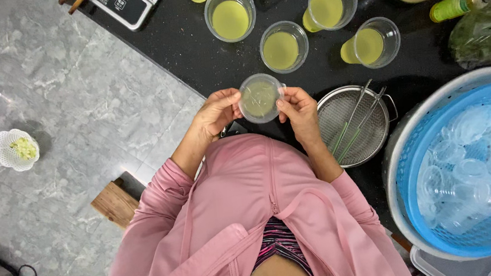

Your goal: The person places thin translucent discs into small clear plastic cups filled with yellow liquid, then seals each cup with a lid. The person handles the cups one at a time, arranging them on the countertop.

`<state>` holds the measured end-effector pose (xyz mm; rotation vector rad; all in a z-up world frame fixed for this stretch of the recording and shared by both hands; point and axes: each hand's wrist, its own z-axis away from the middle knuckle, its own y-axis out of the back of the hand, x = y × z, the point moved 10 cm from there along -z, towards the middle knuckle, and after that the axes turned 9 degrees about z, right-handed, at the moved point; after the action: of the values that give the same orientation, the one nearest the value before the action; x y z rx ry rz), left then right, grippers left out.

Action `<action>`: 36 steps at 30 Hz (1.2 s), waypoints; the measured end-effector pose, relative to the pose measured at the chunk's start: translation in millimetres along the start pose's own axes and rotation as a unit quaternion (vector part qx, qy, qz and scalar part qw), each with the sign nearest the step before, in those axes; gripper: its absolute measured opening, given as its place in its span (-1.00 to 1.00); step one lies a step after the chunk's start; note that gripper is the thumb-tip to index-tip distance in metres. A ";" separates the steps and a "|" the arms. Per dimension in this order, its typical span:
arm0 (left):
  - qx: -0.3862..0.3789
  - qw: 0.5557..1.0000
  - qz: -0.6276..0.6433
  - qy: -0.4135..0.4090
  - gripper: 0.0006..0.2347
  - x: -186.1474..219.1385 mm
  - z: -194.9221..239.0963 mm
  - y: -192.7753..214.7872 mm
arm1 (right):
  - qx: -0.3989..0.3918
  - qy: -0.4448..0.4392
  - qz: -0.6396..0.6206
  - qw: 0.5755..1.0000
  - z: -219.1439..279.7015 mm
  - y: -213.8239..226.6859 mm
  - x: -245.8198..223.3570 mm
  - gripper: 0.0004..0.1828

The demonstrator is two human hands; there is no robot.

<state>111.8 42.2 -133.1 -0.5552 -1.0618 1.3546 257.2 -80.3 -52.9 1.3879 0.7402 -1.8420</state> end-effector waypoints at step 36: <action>-0.009 0.962 -0.272 -0.011 -0.89 22.0 -41.1 -18.0 | -0.034 0.000 0.083 0.996 -6.4 5.1 -2.4 -0.77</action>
<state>153.4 69.7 -130.5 -0.2323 -1.1413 0.8676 265.3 -77.8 -52.5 1.3630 0.6592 -1.6736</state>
